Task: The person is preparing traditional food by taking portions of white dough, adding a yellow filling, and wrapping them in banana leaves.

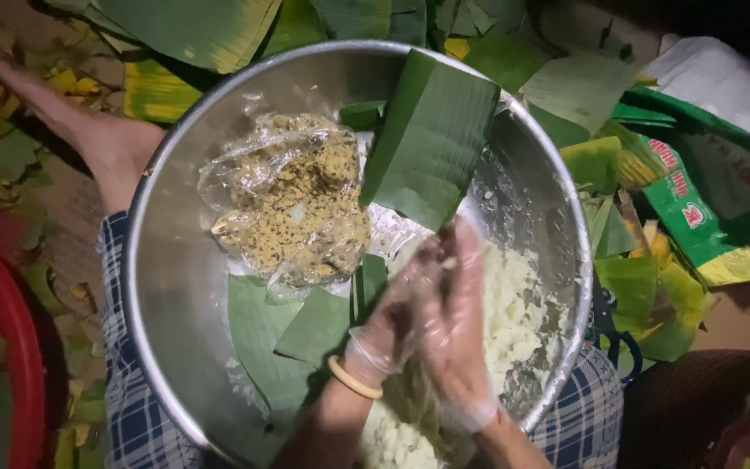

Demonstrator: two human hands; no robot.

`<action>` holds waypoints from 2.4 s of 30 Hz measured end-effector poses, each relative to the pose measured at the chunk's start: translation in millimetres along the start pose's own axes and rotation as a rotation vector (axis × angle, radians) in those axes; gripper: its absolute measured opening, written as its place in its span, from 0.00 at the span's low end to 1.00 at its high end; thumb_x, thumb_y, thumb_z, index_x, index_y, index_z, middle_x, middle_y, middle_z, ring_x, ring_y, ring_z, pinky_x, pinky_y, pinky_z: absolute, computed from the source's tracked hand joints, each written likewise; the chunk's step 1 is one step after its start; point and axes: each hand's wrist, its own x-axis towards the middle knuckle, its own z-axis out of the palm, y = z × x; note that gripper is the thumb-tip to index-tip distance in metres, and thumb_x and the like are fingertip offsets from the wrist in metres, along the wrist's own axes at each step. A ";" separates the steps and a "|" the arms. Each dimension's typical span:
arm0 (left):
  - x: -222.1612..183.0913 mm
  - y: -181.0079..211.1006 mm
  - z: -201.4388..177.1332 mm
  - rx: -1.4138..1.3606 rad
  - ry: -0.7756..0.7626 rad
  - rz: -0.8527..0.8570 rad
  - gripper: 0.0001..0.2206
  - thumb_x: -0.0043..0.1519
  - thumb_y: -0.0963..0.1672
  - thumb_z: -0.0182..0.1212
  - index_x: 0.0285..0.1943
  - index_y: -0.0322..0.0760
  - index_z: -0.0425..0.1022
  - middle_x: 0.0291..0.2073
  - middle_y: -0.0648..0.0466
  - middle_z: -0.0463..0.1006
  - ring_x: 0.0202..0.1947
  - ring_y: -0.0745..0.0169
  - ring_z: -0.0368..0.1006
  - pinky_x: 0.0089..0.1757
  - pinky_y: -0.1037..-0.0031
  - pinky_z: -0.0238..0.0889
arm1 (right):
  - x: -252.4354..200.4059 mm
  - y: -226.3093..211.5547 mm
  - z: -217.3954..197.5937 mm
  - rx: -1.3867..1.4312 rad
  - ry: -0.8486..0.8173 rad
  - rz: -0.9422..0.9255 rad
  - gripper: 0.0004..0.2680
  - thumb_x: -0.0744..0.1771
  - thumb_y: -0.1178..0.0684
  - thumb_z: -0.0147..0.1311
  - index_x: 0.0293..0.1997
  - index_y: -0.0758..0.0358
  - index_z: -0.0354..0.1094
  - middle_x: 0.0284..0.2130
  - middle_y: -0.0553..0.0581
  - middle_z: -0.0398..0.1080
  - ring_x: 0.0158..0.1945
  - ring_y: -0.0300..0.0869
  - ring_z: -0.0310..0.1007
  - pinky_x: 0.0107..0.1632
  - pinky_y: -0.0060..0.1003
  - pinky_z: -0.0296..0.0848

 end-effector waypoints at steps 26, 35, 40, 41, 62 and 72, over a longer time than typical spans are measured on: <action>-0.5 17.6 1.3 0.464 0.539 0.006 0.29 0.59 0.41 0.65 0.70 0.39 0.59 0.50 0.42 0.76 0.47 0.55 0.74 0.52 0.63 0.66 | 17.2 44.1 -43.8 -0.283 -0.157 -0.068 0.07 0.65 0.55 0.62 0.45 0.61 0.75 0.35 0.60 0.76 0.34 0.53 0.80 0.38 0.44 0.82; 10.3 13.4 26.2 0.702 0.667 -0.018 0.21 0.61 0.40 0.61 0.65 0.40 0.70 0.42 0.45 0.79 0.39 0.61 0.76 0.37 0.74 0.72 | 5.3 48.7 -71.5 -0.312 -0.064 0.000 0.06 0.64 0.59 0.59 0.42 0.62 0.76 0.34 0.64 0.79 0.37 0.60 0.80 0.39 0.50 0.79; -2.1 30.7 -12.1 0.503 0.870 0.142 0.16 0.61 0.39 0.58 0.59 0.38 0.77 0.31 0.52 0.75 0.21 0.67 0.70 0.16 0.83 0.57 | -19.6 55.2 -106.7 -0.447 -0.032 0.234 0.08 0.66 0.57 0.55 0.47 0.61 0.76 0.41 0.57 0.80 0.32 0.40 0.82 0.32 0.30 0.84; -3.1 34.3 -8.9 0.463 0.864 0.229 0.13 0.63 0.39 0.57 0.57 0.38 0.76 0.30 0.53 0.74 0.21 0.68 0.69 0.17 0.81 0.60 | -31.6 65.1 -104.3 -0.467 -0.133 0.047 0.07 0.65 0.56 0.56 0.45 0.60 0.76 0.44 0.59 0.78 0.39 0.42 0.80 0.39 0.33 0.83; -91.7 174.4 -62.5 0.032 0.912 0.677 0.15 0.62 0.42 0.55 0.59 0.46 0.71 0.47 0.50 0.76 0.46 0.55 0.71 0.46 0.61 0.67 | -26.7 45.6 -3.6 -0.453 -0.309 -0.096 0.07 0.63 0.56 0.60 0.43 0.59 0.77 0.35 0.50 0.80 0.31 0.38 0.79 0.37 0.30 0.78; -73.2 191.2 -50.0 -0.072 1.048 0.668 0.22 0.62 0.51 0.57 0.65 0.51 0.67 0.55 0.50 0.72 0.52 0.53 0.68 0.52 0.53 0.66 | 122.3 143.5 225.3 -0.634 -0.651 -0.141 0.14 0.64 0.53 0.60 0.55 0.50 0.71 0.48 0.61 0.70 0.47 0.61 0.77 0.51 0.56 0.78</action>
